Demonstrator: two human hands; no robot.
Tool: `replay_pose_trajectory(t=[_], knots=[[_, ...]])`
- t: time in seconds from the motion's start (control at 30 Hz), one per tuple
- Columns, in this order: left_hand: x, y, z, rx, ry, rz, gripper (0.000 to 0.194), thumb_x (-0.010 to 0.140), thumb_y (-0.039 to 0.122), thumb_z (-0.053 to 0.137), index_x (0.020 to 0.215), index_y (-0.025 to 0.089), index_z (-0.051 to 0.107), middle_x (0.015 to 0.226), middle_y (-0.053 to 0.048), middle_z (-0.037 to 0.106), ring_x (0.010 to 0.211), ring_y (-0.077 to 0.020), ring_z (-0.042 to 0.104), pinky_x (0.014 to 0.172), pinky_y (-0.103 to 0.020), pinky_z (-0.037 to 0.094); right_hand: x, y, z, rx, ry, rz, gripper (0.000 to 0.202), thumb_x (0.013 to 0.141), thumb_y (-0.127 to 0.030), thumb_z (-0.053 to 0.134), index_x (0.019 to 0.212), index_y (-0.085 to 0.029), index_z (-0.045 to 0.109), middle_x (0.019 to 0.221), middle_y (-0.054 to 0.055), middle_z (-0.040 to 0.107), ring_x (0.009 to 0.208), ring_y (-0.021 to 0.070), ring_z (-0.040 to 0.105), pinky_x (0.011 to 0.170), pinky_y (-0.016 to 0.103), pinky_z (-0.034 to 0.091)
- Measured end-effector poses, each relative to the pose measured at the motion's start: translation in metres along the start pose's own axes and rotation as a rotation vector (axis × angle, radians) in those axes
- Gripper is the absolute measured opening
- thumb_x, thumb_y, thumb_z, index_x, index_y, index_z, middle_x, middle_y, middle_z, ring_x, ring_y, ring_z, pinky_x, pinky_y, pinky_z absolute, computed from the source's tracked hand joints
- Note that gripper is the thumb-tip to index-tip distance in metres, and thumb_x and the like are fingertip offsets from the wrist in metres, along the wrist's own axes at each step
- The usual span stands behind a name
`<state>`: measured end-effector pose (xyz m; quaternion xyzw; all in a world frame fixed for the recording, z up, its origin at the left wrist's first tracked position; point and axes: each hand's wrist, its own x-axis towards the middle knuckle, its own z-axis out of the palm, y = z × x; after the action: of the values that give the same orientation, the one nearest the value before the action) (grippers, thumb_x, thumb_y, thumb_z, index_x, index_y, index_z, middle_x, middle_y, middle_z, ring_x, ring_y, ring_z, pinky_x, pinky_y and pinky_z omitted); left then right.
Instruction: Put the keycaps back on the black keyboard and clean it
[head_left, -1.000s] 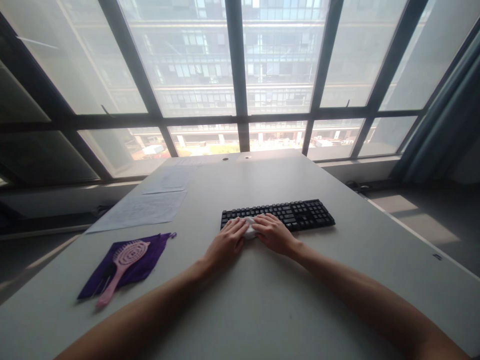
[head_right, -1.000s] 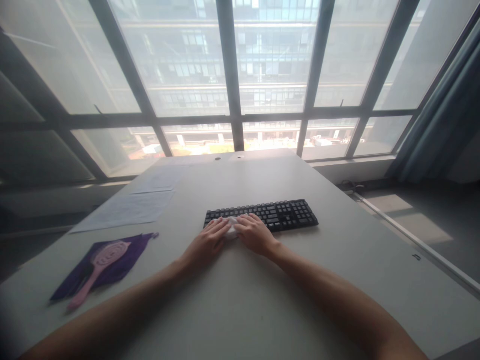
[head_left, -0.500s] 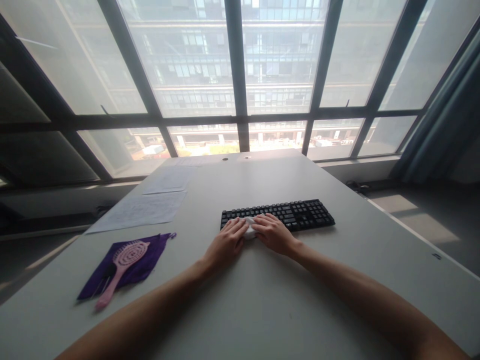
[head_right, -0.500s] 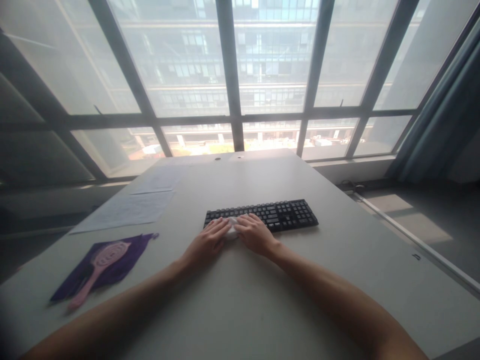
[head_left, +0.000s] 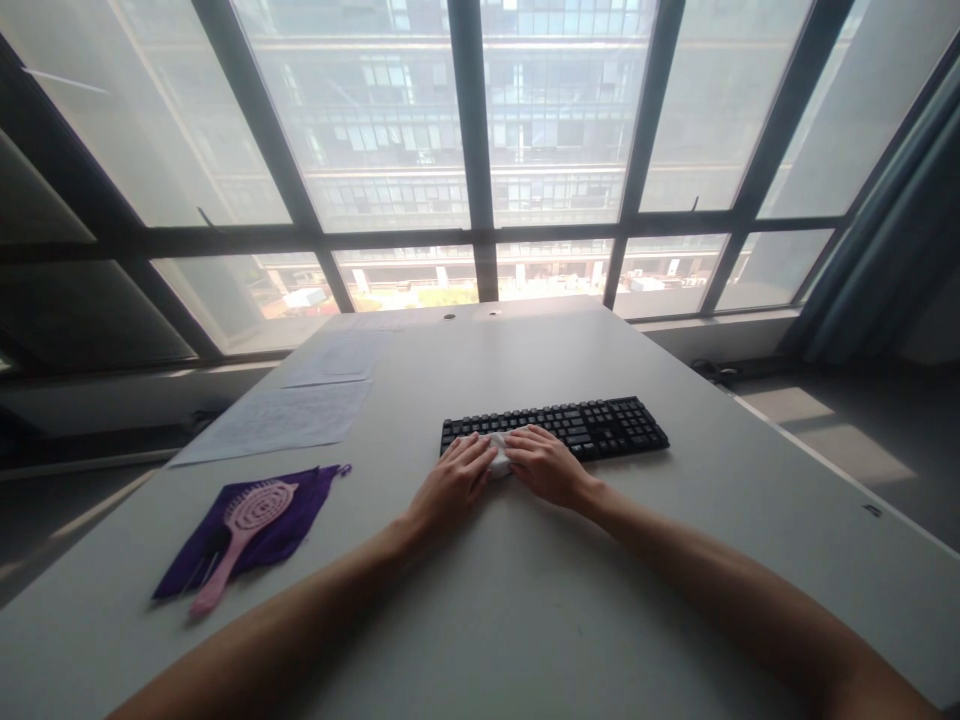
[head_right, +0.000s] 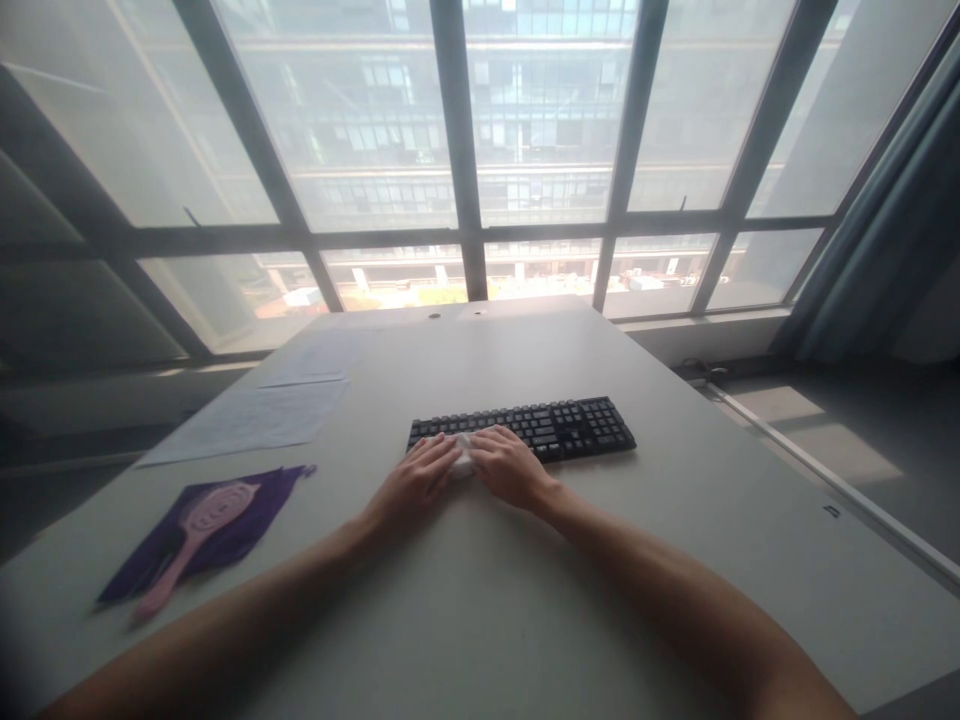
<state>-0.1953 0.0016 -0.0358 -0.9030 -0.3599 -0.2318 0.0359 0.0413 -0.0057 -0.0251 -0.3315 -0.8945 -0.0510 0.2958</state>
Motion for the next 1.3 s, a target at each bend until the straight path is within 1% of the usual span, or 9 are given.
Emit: replay_pose_trajectory(t=[0.1,0.2,0.37,0.47,0.7,0.9,1.0,1.17,1.3], knots=[[0.001,0.000,-0.001,-0.003,0.002,0.001,0.039,0.105,0.031,0.042,0.138,0.024,0.060,0.149,-0.007,0.055,0.140,-0.0285,0.049,0.119,-0.052,0.038,0.000,0.000,0.001,0.002,0.007,-0.006,0.028,0.096,-0.016,0.056,0.122,-0.018,0.067,0.135,0.011,0.067,0.132,0.0243,0.056,0.116,0.044,0.040],[0.001,0.001,-0.001,-0.002,0.007,-0.003,0.042,0.106,0.032,0.039,0.144,0.024,0.055,0.151,-0.007,0.054,0.142,-0.0283,0.047,0.120,-0.052,0.037,0.000,0.000,0.001,0.002,-0.008,-0.020,0.035,0.095,-0.015,0.057,0.129,-0.016,0.064,0.140,0.012,0.063,0.136,0.0250,0.053,0.117,0.044,0.039],[0.001,0.004,0.000,0.034,-0.034,0.002,0.043,0.106,0.033,0.039,0.145,0.020,0.053,0.154,-0.009,0.049,0.145,-0.0296,0.043,0.120,-0.053,0.035,0.001,0.000,0.000,0.033,0.006,-0.018,0.029,0.095,-0.012,0.054,0.120,-0.015,0.068,0.128,0.011,0.070,0.127,0.0226,0.060,0.115,0.040,0.042],[0.001,0.005,0.001,0.060,-0.051,0.007,0.046,0.106,0.034,0.038,0.147,0.019,0.051,0.156,-0.011,0.047,0.146,-0.0293,0.041,0.121,-0.052,0.034,0.002,-0.001,-0.001,0.016,-0.006,-0.013,0.030,0.095,-0.012,0.055,0.122,-0.013,0.067,0.131,0.012,0.069,0.129,0.0236,0.059,0.116,0.040,0.041],[0.001,0.007,0.001,0.150,-0.044,-0.064,0.051,0.106,0.041,0.038,0.149,0.016,0.049,0.156,-0.012,0.046,0.148,-0.0311,0.038,0.121,-0.052,0.031,0.000,-0.005,0.003,-0.082,-0.074,0.076,0.042,0.101,-0.026,0.052,0.138,-0.006,0.057,0.146,0.019,0.056,0.142,0.0299,0.046,0.121,0.048,0.035],[0.003,0.010,0.001,0.162,-0.071,-0.070,0.055,0.105,0.046,0.038,0.149,0.015,0.047,0.158,-0.014,0.043,0.149,-0.0317,0.035,0.121,-0.053,0.032,0.002,-0.008,0.002,-0.121,-0.058,0.140,0.042,0.102,-0.030,0.048,0.132,-0.004,0.062,0.141,0.021,0.059,0.137,0.0303,0.051,0.121,0.047,0.034],[0.010,0.015,0.001,0.157,-0.091,-0.051,0.053,0.105,0.044,0.039,0.149,0.015,0.048,0.158,-0.014,0.043,0.149,-0.0315,0.036,0.121,-0.053,0.031,0.002,-0.008,0.000,-0.151,-0.032,0.185,0.041,0.104,-0.031,0.045,0.127,-0.005,0.066,0.137,0.021,0.062,0.136,0.0311,0.052,0.120,0.048,0.035],[0.034,0.024,0.008,0.159,-0.096,-0.013,0.049,0.106,0.037,0.038,0.148,0.015,0.049,0.157,-0.014,0.044,0.147,-0.0310,0.038,0.122,-0.052,0.030,-0.001,-0.003,0.002,-0.203,-0.010,0.273,0.041,0.105,-0.030,0.041,0.125,-0.006,0.068,0.133,0.019,0.066,0.135,0.0315,0.052,0.119,0.049,0.034],[0.047,0.028,0.015,0.169,-0.080,-0.014,0.049,0.105,0.037,0.039,0.148,0.015,0.049,0.156,-0.013,0.046,0.146,-0.0298,0.040,0.122,-0.050,0.031,-0.003,0.006,0.004,-0.199,0.005,0.314,0.041,0.102,-0.025,0.044,0.132,-0.005,0.063,0.140,0.020,0.061,0.138,0.0313,0.050,0.119,0.049,0.035]])
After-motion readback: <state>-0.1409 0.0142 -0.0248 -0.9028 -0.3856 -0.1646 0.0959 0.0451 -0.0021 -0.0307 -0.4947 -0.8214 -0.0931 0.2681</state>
